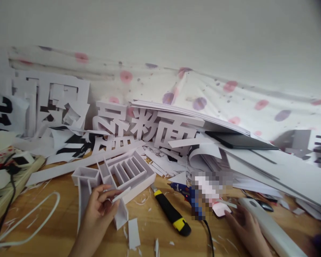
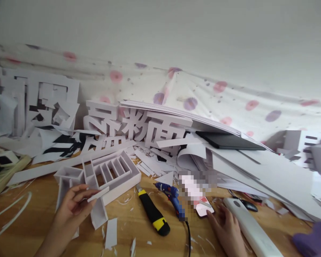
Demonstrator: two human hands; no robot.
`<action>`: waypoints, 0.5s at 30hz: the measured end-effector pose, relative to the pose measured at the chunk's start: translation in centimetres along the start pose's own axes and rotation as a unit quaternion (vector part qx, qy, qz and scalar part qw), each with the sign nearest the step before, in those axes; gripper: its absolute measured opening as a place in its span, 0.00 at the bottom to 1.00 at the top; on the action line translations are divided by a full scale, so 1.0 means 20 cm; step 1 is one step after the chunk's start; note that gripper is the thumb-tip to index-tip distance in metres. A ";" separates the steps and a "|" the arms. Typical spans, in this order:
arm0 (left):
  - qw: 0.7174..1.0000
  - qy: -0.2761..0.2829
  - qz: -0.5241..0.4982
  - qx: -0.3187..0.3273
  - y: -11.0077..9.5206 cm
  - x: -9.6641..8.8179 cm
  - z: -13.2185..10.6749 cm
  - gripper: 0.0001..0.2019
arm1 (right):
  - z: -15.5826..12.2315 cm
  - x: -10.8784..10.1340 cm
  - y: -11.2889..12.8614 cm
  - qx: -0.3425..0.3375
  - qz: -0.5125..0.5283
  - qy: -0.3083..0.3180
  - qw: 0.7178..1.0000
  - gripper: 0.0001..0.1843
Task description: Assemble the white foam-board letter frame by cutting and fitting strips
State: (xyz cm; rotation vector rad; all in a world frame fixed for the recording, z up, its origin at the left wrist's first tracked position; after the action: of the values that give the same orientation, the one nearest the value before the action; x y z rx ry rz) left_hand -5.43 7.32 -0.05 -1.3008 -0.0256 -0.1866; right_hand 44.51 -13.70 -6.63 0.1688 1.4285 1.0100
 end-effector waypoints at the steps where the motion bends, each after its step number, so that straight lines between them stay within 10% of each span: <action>1: 1.000 -0.002 0.002 0.001 0.00 0.00 0.00 0.20 | 0.00 0.02 0.00 -0.001 -0.006 0.008 1.000 0.40; 15: 0.999 -0.028 0.008 0.014 -0.08 0.03 -0.04 0.18 | 0.01 0.01 0.03 0.006 -0.037 0.004 0.999 0.41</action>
State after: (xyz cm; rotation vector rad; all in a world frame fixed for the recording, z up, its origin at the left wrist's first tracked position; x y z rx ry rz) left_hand -5.18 6.17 1.34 -1.2769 -0.0653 -0.1343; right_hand 44.33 -13.03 -6.34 0.1201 1.4384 0.9421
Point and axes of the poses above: each hand's wrist, its own z-axis towards the middle knuckle, its own x-axis out of the palm, y = z × x, the point moved 9 cm from there along z, towards the middle knuckle, and after that the axes turned 7 degrees about x, right-handed, at the moved point
